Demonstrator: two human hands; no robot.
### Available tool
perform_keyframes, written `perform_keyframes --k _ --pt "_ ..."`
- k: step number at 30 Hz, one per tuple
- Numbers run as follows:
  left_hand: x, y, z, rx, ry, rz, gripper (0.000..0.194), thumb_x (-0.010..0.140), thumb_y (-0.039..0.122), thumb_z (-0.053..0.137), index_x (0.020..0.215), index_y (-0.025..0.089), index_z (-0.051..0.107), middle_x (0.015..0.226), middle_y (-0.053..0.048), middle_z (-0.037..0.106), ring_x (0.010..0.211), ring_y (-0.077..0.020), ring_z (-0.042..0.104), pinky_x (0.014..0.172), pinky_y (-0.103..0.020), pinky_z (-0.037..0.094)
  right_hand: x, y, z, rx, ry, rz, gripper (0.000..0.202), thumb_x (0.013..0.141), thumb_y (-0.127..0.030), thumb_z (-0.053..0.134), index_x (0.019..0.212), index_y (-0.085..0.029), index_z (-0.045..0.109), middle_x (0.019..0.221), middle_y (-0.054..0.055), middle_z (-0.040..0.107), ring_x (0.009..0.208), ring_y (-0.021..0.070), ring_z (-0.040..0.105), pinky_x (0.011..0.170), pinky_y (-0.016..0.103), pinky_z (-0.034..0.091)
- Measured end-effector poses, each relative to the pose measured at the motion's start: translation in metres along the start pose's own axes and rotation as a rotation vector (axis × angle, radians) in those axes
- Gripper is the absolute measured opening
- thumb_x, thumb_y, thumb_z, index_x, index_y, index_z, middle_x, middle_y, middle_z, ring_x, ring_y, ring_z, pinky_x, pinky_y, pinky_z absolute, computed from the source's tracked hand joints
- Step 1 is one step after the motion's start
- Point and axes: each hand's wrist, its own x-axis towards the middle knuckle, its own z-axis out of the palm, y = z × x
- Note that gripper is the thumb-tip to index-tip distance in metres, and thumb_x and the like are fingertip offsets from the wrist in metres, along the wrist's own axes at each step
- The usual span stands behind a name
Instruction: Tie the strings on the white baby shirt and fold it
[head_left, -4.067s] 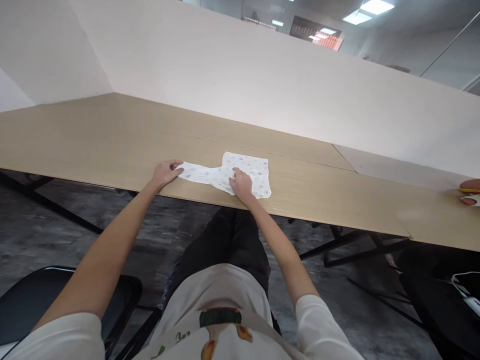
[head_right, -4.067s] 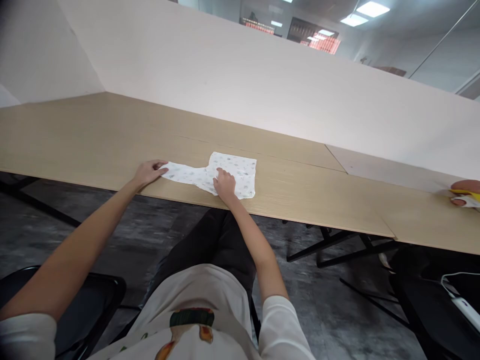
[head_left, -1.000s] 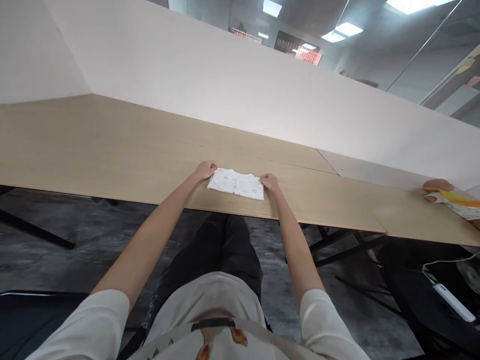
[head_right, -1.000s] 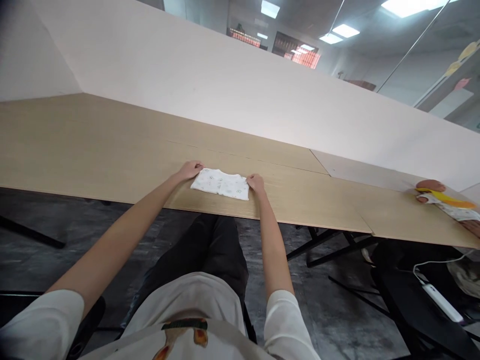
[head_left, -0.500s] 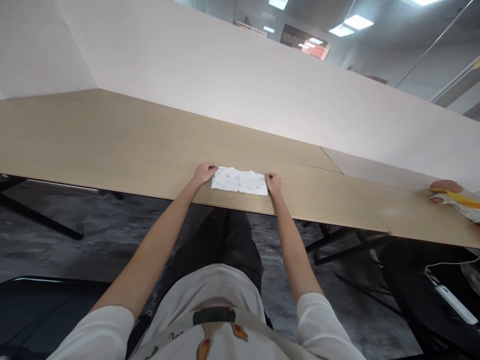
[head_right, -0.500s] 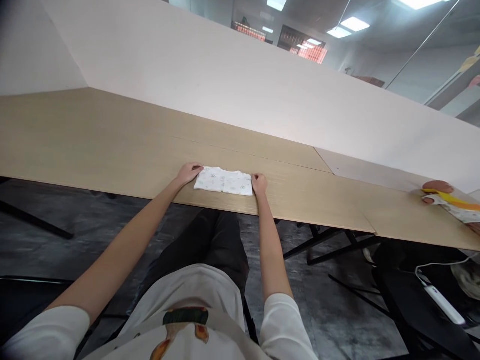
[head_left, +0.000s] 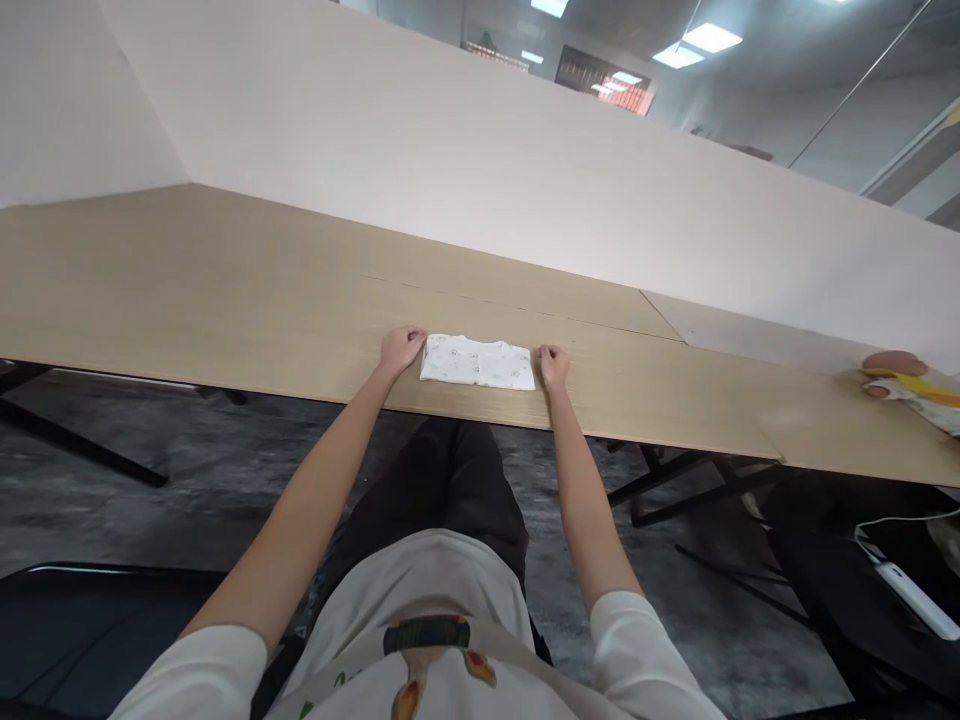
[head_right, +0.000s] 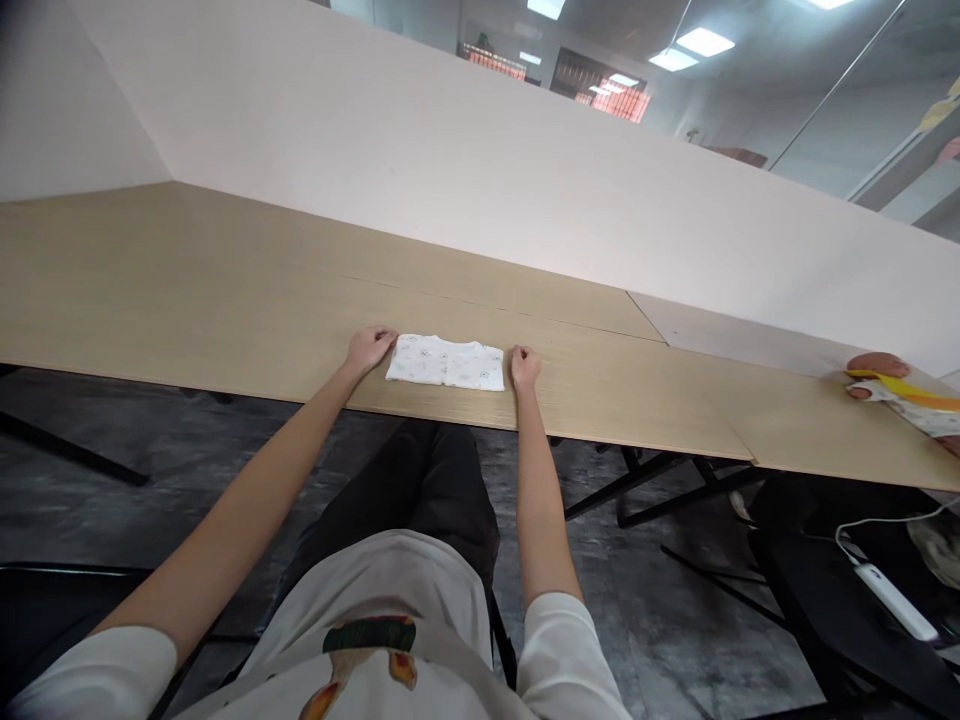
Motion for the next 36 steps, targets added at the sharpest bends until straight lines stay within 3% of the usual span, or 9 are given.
perform_keyframes --k 8,36 --pt "0.0008 -0.0017 0.0023 -0.053 -0.041 0.025 0.041 0.088 0.047 0.055 0.106 0.018 0.076 0.115 -0.012 0.074 0.108 -0.0265 0.068 0.095 -0.034 0.049 0.0018 0.0061 0.0019 0.068 0.009 -0.029 0.030 0.080 -0.038 0.047 0.071 -0.016 0.066 0.083 0.012 0.073 0.078 0.0229 0.063 0.076 0.030 0.046" --pt "0.0008 -0.0004 0.0012 -0.054 -0.036 0.023 0.034 0.087 0.040 0.055 0.101 0.018 0.077 0.110 -0.010 0.076 0.102 -0.0252 0.068 0.089 -0.033 0.050 0.0036 0.0087 0.0027 -0.004 -0.035 -0.039 0.034 0.080 -0.038 0.043 0.073 -0.016 0.067 0.086 0.014 0.074 0.081 0.0246 0.064 0.075 0.030 0.045"
